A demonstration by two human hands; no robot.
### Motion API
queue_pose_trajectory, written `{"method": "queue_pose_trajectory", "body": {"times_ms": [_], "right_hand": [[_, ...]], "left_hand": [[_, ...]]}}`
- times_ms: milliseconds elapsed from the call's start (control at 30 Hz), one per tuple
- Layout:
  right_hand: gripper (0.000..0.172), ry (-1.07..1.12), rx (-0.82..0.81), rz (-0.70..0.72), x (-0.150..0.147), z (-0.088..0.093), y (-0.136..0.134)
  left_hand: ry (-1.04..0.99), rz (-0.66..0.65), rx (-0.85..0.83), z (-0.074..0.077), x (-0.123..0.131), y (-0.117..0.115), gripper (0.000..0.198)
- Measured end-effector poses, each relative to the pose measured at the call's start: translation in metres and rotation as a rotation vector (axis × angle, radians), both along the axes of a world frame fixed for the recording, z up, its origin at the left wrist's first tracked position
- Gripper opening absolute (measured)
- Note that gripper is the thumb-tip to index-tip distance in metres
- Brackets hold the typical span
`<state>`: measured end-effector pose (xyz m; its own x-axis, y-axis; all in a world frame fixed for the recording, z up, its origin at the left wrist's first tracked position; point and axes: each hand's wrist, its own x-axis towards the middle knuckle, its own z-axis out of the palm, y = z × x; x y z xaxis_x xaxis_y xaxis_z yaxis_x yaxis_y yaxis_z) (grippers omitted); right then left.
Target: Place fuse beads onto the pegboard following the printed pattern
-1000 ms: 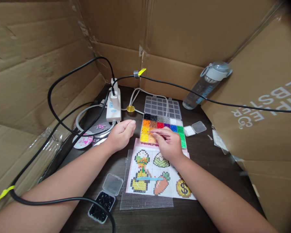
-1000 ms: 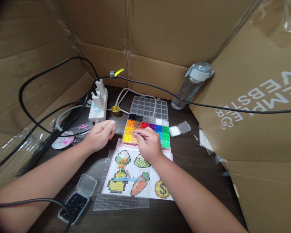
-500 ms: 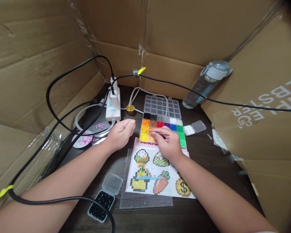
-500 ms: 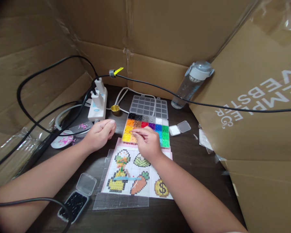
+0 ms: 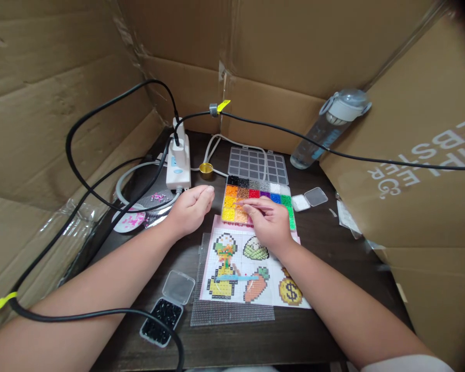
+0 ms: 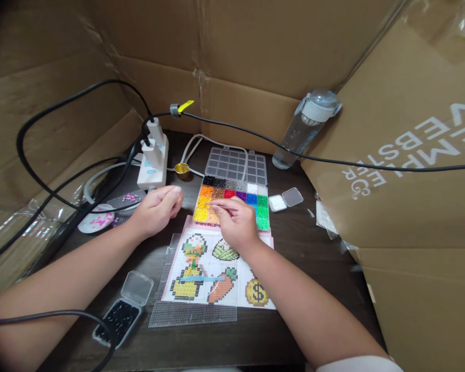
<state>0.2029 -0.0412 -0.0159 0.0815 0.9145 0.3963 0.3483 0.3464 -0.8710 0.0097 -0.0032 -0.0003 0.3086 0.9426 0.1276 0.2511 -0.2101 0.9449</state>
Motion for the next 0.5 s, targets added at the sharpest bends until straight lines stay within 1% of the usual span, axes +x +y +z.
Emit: {"method": "queue_pose_trajectory", "body": {"times_ms": [100, 233, 333, 433, 500], "right_hand": [[0.011, 0.071, -0.023, -0.033, 0.005, 0.012, -0.003], [0.008, 0.151, 0.041, -0.087, 0.019, 0.035, -0.007], [0.007, 0.229, 0.071, -0.081, 0.034, 0.05, -0.012], [0.01, 0.267, 0.086, -0.072, 0.049, 0.058, -0.022], [0.012, 0.235, 0.073, -0.079, 0.056, 0.059, -0.031]], "left_hand": [[-0.024, -0.002, -0.003, -0.003, 0.0, 0.002, 0.041], [-0.016, 0.004, 0.018, -0.005, -0.001, 0.004, 0.042], [0.009, 0.0, 0.028, -0.003, -0.001, 0.005, 0.043], [0.011, -0.002, 0.027, 0.0, -0.001, 0.005, 0.044], [0.013, -0.007, 0.026, 0.0, 0.0, 0.005, 0.045]]}}
